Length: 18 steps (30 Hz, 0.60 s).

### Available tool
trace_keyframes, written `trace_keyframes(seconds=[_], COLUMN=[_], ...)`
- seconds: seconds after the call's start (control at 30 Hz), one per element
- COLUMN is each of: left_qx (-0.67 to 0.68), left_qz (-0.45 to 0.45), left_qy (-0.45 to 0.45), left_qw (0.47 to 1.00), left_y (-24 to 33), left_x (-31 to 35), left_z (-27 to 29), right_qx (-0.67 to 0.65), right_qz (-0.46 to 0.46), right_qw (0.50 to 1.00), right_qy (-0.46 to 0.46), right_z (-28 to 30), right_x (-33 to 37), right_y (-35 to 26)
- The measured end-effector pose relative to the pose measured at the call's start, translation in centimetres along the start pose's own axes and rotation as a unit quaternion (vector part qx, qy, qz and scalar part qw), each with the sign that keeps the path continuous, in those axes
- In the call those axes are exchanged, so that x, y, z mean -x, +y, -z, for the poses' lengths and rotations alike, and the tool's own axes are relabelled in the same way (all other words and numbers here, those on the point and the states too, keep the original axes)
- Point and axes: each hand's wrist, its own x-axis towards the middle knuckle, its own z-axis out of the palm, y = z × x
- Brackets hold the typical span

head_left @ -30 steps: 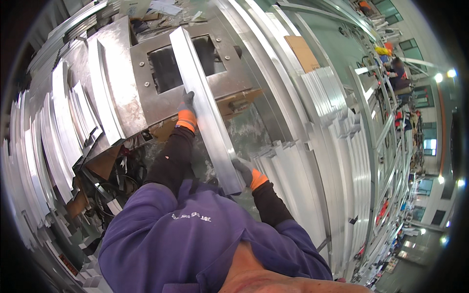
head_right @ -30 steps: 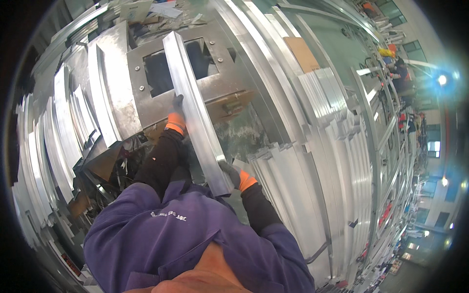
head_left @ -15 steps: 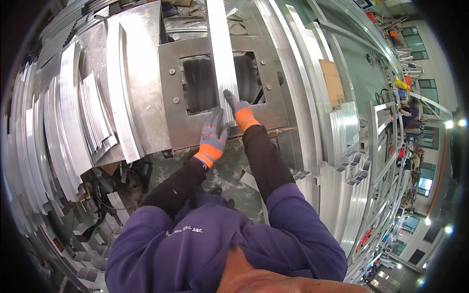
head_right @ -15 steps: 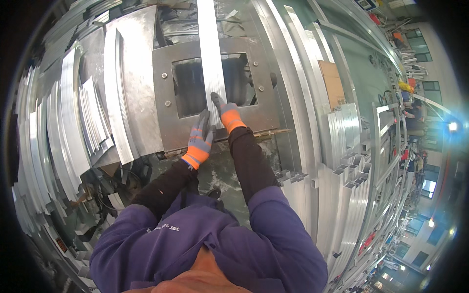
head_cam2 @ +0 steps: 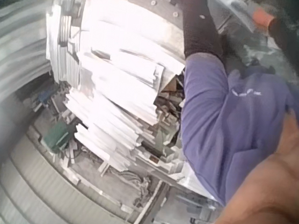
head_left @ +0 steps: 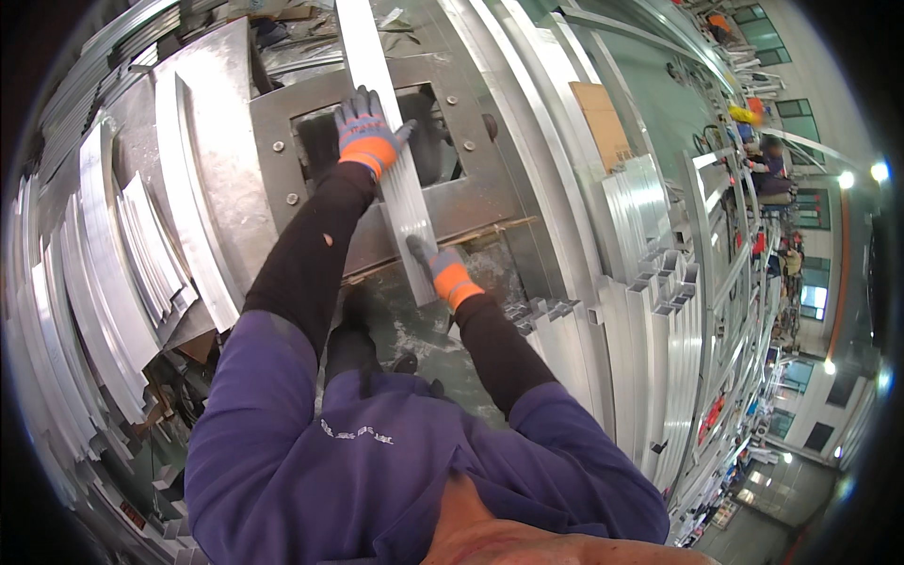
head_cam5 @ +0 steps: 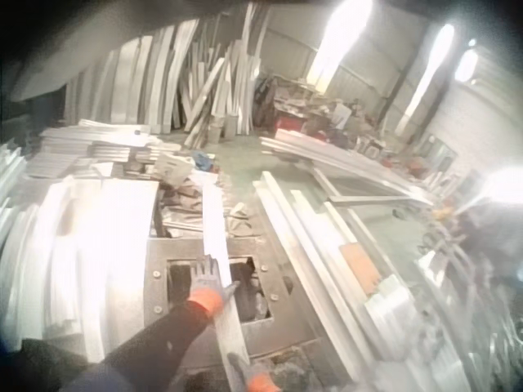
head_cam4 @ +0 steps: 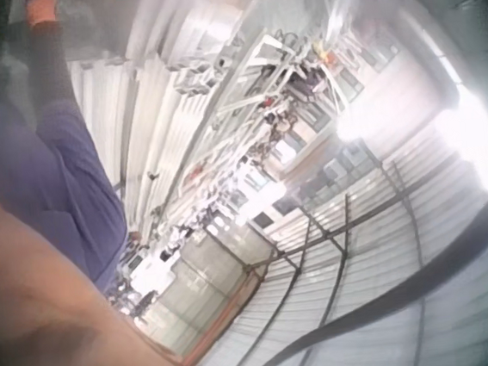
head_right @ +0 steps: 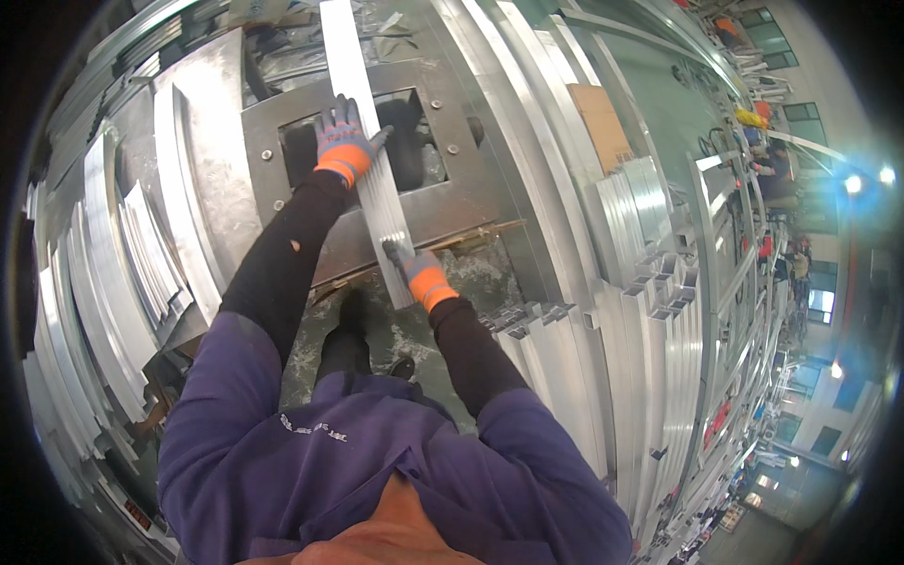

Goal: The person repeatedly picks up thin white metal sheets from a nearby pile, places them onto a metal jig, and then stacks them onto a growing pile. The person handles the sheets one at a time throughout the clip.

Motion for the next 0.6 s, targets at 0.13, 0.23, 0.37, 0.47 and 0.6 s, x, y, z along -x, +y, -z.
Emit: trace_keyframes(seconds=[0.13, 0.23, 0.37, 0.47, 0.6], left_qx=[0.000, -0.009, -0.013, 0.020, 0.094], left_qz=[0.035, 0.066, 0.067, 0.075, 0.073], left_qy=[0.038, 0.042, -0.004, -0.030, -0.035], left_qw=[0.999, 0.997, 0.998, 0.996, 0.992], left_y=[4.2, 7.2, 10.3, 12.2, 13.8], left_x=[2.5, 9.4, 19.2, 26.7, 33.4], left_z=[0.2, 0.0, -0.1, 0.1, -0.8], right_qx=[0.090, 0.063, -0.045, -0.172, -0.179], right_qz=[0.009, 0.034, -0.040, -0.055, -0.056], right_qw=[0.996, 0.997, 0.998, 0.984, 0.982], right_qy=[-0.009, 0.002, 0.029, -0.006, -0.032], right_z=[-2.4, -3.0, -4.2, -3.8, -1.9], right_x=[1.2, 5.5, 13.1, 19.4, 26.3], right_y=[14.0, 19.6, 26.9, 30.9, 33.8])
